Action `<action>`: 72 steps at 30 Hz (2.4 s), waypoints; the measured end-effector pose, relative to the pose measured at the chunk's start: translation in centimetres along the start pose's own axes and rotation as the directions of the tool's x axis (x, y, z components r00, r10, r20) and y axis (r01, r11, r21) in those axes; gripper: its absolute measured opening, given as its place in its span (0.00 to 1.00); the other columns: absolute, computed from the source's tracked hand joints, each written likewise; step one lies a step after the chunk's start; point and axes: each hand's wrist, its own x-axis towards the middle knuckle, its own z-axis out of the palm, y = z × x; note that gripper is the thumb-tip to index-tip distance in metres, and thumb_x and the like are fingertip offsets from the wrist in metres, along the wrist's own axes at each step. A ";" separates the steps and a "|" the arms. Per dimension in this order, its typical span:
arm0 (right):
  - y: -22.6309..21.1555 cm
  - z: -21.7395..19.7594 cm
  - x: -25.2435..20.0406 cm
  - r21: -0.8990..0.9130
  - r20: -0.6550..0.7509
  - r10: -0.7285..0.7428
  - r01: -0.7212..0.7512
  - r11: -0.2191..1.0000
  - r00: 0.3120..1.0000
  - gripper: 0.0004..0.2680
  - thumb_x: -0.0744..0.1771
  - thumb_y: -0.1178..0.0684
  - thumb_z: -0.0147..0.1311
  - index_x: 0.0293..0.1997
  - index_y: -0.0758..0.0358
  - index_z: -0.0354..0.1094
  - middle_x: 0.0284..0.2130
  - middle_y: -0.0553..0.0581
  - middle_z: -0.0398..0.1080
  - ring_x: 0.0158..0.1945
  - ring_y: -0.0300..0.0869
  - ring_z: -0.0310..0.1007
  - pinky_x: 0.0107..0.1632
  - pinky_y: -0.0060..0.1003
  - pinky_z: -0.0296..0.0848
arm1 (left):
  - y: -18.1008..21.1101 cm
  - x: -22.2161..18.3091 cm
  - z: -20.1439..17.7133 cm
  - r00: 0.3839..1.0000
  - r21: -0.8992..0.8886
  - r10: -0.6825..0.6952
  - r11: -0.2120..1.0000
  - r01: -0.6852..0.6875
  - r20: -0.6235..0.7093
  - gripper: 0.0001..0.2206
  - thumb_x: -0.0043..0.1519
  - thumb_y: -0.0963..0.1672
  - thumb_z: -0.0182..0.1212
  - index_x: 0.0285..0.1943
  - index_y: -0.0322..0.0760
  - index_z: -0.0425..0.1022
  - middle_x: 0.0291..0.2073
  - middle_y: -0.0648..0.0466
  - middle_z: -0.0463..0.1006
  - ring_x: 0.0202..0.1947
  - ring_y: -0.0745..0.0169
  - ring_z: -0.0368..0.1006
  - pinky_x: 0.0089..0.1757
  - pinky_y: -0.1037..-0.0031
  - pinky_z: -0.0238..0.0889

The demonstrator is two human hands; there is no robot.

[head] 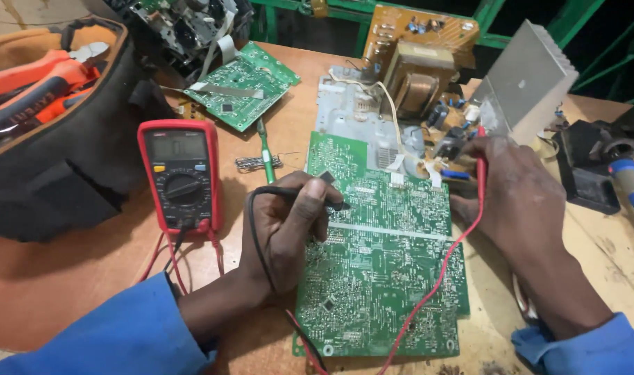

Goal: Soldering a circuit board and testing components using a multimeter

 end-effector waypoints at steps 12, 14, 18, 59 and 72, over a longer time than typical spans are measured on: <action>0.1 -0.7 2.4 0.044 0.016 0.008 -0.009 0.999 1.000 0.28 0.59 0.40 0.71 0.62 0.60 0.69 0.48 0.67 0.75 0.55 0.60 0.70 0.58 0.53 0.67 | -0.5 -0.1 0.4 0.991 0.301 -0.129 0.947 0.114 0.030 0.17 0.66 0.52 0.48 0.33 0.40 0.76 0.17 0.58 0.74 0.20 0.68 0.70 0.26 0.73 0.59; 0.0 -1.7 1.8 0.037 0.108 0.126 -0.131 0.991 0.986 0.26 0.61 0.41 0.69 0.63 0.59 0.69 0.49 0.68 0.73 0.55 0.59 0.69 0.49 0.54 0.72 | -0.4 -0.2 0.3 0.997 0.347 -0.063 0.937 0.043 0.048 0.19 0.67 0.52 0.45 0.32 0.39 0.76 0.16 0.56 0.74 0.20 0.67 0.72 0.27 0.72 0.60; -1.9 -5.1 0.4 0.522 -0.120 0.009 0.055 0.851 0.993 0.14 0.74 0.46 0.47 0.50 0.69 0.72 0.47 0.65 0.77 0.49 0.51 0.76 0.47 0.43 0.72 | -0.3 -0.1 0.2 0.984 0.472 0.130 0.864 -0.174 0.126 0.18 0.69 0.52 0.42 0.45 0.42 0.77 0.30 0.57 0.80 0.35 0.60 0.76 0.46 0.65 0.59; -10.8 -5.0 -1.6 0.780 0.520 0.250 -0.574 0.250 0.816 0.17 0.67 0.60 0.45 0.63 0.71 0.74 0.40 0.69 0.78 0.36 0.55 0.76 0.35 0.42 0.63 | -4.1 0.9 0.4 0.873 0.209 0.321 0.886 -0.414 0.367 0.11 0.74 0.46 0.52 0.60 0.38 0.74 0.53 0.50 0.82 0.46 0.49 0.77 0.51 0.62 0.73; -8.8 -3.9 -1.5 0.800 0.518 0.288 -0.575 0.171 0.806 0.15 0.69 0.58 0.45 0.60 0.75 0.72 0.42 0.72 0.78 0.35 0.57 0.75 0.33 0.44 0.64 | -3.1 1.1 0.2 0.868 0.138 0.301 0.915 -0.380 0.396 0.10 0.74 0.44 0.51 0.59 0.39 0.75 0.52 0.53 0.82 0.45 0.52 0.74 0.51 0.64 0.70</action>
